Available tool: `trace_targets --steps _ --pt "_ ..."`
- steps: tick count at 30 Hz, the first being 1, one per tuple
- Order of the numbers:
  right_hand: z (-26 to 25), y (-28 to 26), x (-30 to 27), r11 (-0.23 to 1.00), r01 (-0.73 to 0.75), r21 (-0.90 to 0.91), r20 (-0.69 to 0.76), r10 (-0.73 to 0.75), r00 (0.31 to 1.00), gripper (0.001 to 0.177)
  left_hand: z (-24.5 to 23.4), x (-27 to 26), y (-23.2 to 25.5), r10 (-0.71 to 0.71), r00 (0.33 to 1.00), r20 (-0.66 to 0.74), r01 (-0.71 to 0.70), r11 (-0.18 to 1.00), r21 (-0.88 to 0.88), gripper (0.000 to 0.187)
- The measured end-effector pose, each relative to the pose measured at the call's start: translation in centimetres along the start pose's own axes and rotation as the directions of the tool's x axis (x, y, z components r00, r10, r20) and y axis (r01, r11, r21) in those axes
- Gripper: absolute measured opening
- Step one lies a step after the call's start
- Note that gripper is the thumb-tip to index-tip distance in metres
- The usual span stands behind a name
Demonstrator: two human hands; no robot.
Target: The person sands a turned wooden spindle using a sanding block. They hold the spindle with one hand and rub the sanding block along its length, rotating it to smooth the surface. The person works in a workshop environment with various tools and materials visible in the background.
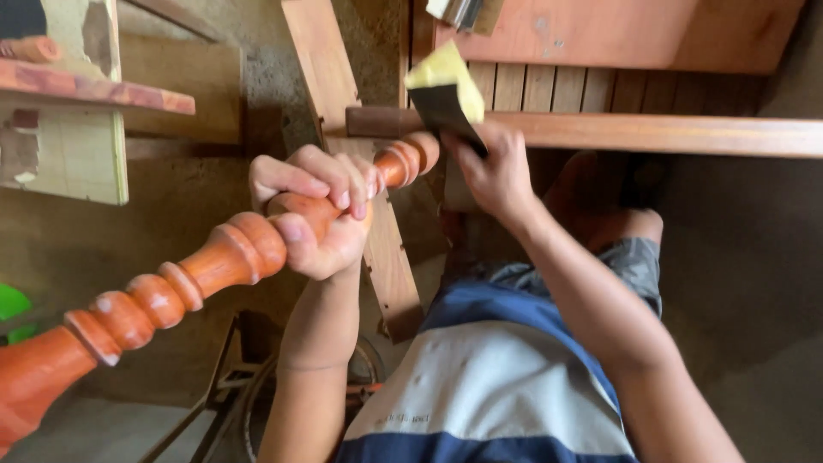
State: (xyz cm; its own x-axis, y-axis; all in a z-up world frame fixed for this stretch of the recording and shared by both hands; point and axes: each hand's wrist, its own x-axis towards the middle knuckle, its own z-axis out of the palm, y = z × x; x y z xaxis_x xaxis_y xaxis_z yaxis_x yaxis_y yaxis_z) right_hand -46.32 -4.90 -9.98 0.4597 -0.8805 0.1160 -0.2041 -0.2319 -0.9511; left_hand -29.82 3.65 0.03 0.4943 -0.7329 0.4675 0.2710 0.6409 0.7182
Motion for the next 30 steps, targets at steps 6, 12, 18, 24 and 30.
trace_targets --steps 6,12,18,24,30 --pt "-0.5 0.6 0.4 0.980 0.146 -0.133 0.058 -0.139 0.989 0.025 0.2 0.7 -0.4 0.050 0.997 -0.056 -0.050 0.999 0.000 0.036" --pt "0.8 -0.7 1.2 0.985 0.150 -0.081 0.044 -0.146 0.988 0.026 0.6 1.1 -0.7 0.136 0.978 -0.159 -0.121 0.988 0.099 0.033" --pt "1.7 0.1 1.5 0.997 0.069 0.040 0.030 -0.071 0.997 0.019 0.8 1.2 -1.3 0.126 0.950 -0.286 -0.097 0.989 0.114 0.028" --pt "-0.7 6.0 -4.6 0.996 0.023 0.090 -0.024 -0.021 1.000 0.012 -0.3 2.2 -2.2 0.141 0.745 -0.652 -0.093 0.990 0.107 0.040" --pt "1.6 2.3 1.9 0.982 0.049 0.185 -0.027 -0.045 0.999 0.016 1.1 2.3 -2.0 0.167 0.718 -0.676 -0.072 0.983 0.166 0.041"
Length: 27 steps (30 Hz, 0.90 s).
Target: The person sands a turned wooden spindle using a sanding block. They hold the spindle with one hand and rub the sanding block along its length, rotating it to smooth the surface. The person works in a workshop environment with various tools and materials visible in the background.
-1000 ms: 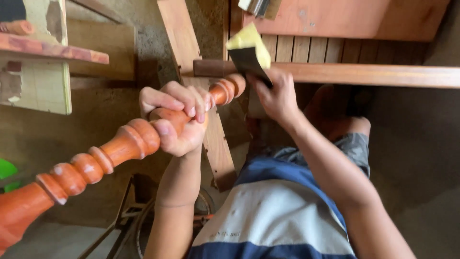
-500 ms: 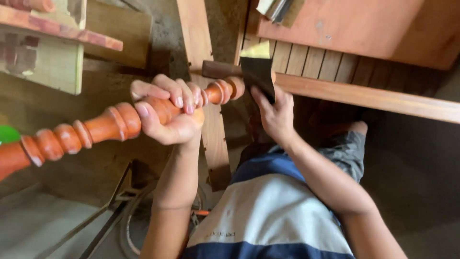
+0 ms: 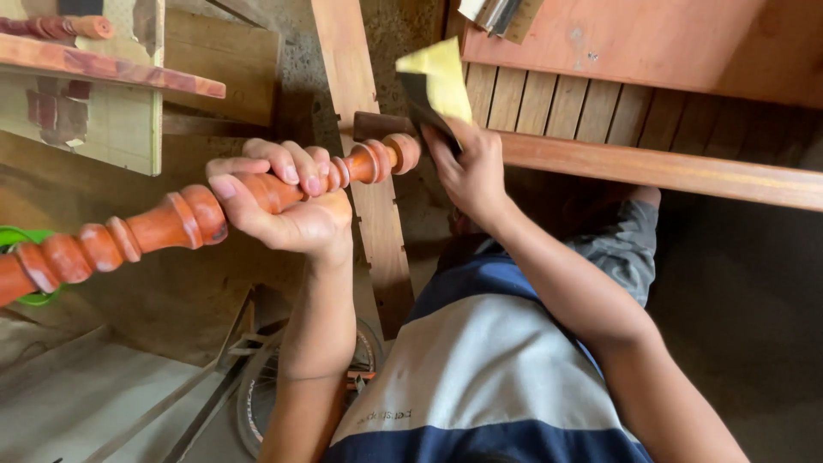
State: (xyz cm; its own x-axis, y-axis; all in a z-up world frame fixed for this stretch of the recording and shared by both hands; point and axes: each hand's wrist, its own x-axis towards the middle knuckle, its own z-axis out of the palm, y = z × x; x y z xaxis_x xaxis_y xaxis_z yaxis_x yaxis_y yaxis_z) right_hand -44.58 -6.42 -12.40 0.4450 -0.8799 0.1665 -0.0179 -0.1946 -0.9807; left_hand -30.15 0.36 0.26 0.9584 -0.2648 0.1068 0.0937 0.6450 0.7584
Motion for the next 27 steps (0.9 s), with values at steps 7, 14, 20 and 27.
trace_targets --steps 7,14,20,27 --pt "-4.9 1.1 -4.0 0.987 0.016 -0.162 0.017 -0.013 1.000 0.011 2.4 -1.4 0.1 0.024 0.978 0.206 -0.044 0.995 0.094 0.049" --pt "-1.3 -1.7 2.7 0.965 0.222 -0.142 -0.057 -0.232 0.971 0.014 4.0 -3.2 -1.3 0.213 0.844 0.492 -0.237 0.971 -0.013 0.025" --pt "-2.1 1.2 1.9 0.927 0.201 -0.315 -0.015 -0.217 0.976 0.023 6.4 -4.6 -0.6 0.125 0.858 0.498 -0.191 0.978 0.084 0.028" --pt "-4.6 3.0 -9.0 0.984 -0.111 -0.138 0.018 0.114 0.993 0.023 6.9 -4.3 -0.6 0.162 0.874 0.459 -0.255 0.956 0.148 0.028"
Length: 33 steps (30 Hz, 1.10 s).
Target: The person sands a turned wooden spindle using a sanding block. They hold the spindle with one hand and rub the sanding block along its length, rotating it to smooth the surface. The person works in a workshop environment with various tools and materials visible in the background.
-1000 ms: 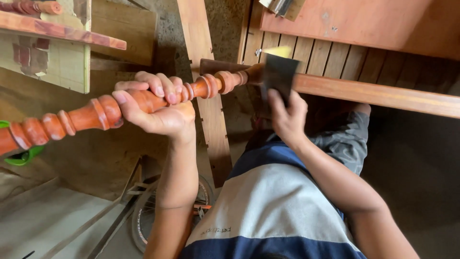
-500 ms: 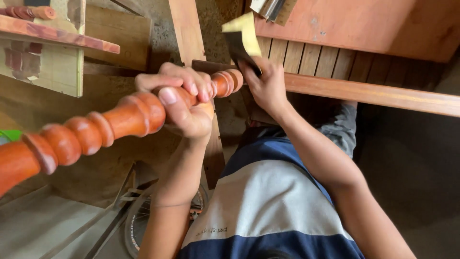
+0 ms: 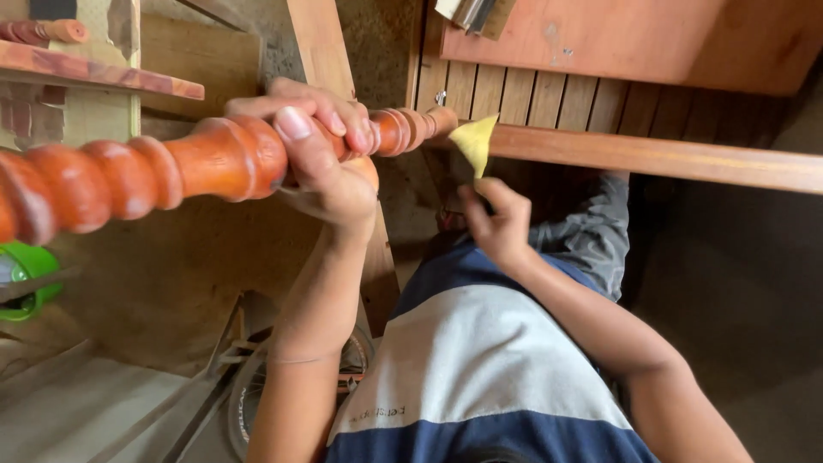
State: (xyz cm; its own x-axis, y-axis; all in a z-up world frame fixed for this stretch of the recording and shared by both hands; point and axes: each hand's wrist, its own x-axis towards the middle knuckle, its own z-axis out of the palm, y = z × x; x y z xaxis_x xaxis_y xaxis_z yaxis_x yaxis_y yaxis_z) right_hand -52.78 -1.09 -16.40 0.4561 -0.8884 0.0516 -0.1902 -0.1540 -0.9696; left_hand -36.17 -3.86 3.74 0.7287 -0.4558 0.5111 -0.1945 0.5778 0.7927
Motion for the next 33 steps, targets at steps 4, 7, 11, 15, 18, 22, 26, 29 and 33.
trace_targets --steps 4,7,11,15,18,22,26,29,33 --pt "-1.6 -3.1 4.3 0.998 -0.043 -0.054 -0.328 0.023 0.944 0.025 -0.6 -0.3 0.0 0.011 1.000 0.021 -0.010 0.999 -0.049 0.025" --pt "0.7 -5.3 7.6 0.996 0.084 -0.029 -0.230 -0.088 0.969 0.008 -1.2 -0.8 -1.9 0.102 0.993 0.054 -0.096 0.990 -0.099 0.021" --pt "-2.0 -5.3 3.8 0.972 0.123 -0.203 0.093 -0.106 0.990 0.011 -4.3 -2.7 -4.6 0.175 0.982 0.074 -0.164 0.977 -0.134 0.048" --pt "-9.1 -1.2 -2.5 0.967 -0.107 -0.231 0.003 0.110 0.994 0.014 -3.8 -0.3 -2.2 0.259 0.965 -0.043 -0.262 0.961 -0.083 0.018" --pt "-11.7 0.0 -5.2 0.920 -0.236 -0.313 -0.236 0.165 0.958 0.041 -5.2 1.1 -0.6 0.163 0.977 -0.139 -0.173 0.983 -0.062 0.023" --pt "-11.0 -0.1 -6.5 0.933 -0.294 -0.207 -0.269 0.235 0.934 0.048 -6.3 2.4 -0.2 0.091 0.994 0.065 -0.075 0.973 -0.219 0.023" --pt "-9.6 -0.4 -4.9 0.962 -0.214 -0.171 -0.281 0.160 0.946 0.049 -6.1 2.7 -1.1 0.114 0.966 0.233 -0.032 0.944 -0.327 0.024" --pt "-8.9 -2.4 -2.8 0.962 -0.259 -0.084 -0.233 0.234 0.944 0.042 -6.7 1.9 -2.0 0.118 0.958 0.262 -0.024 0.941 -0.338 0.023" --pt "-6.5 -3.8 0.8 0.959 -0.263 -0.104 -0.157 0.245 0.957 0.042 -7.0 1.6 -1.1 0.033 0.950 0.310 0.065 0.952 -0.301 0.035"
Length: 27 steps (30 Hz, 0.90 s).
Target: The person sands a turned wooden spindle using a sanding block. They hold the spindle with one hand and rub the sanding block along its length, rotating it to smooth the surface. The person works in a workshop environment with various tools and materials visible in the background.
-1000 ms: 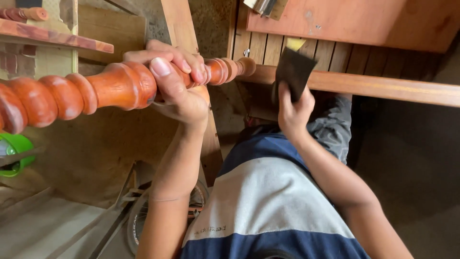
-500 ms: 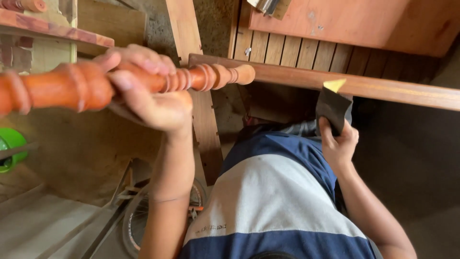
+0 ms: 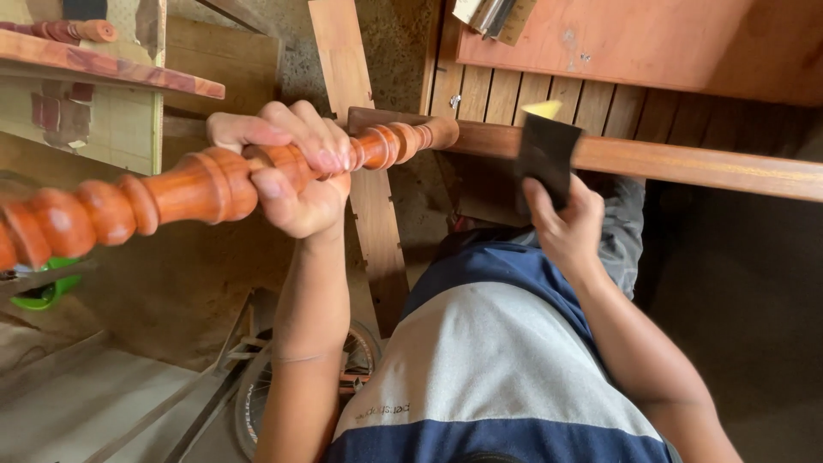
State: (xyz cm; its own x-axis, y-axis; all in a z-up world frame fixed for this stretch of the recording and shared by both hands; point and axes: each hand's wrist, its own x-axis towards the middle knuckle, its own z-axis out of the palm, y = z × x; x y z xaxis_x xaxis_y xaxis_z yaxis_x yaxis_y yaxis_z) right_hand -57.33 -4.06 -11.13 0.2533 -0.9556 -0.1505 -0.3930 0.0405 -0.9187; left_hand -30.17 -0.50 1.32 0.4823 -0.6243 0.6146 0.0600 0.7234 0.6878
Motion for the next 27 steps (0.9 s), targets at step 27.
trace_targets --steps 27 --pt "10.0 -2.9 4.2 0.865 0.499 -0.041 0.119 -0.492 0.862 0.040 2.8 -1.9 1.0 -0.032 0.998 0.045 0.028 0.996 0.080 0.034"
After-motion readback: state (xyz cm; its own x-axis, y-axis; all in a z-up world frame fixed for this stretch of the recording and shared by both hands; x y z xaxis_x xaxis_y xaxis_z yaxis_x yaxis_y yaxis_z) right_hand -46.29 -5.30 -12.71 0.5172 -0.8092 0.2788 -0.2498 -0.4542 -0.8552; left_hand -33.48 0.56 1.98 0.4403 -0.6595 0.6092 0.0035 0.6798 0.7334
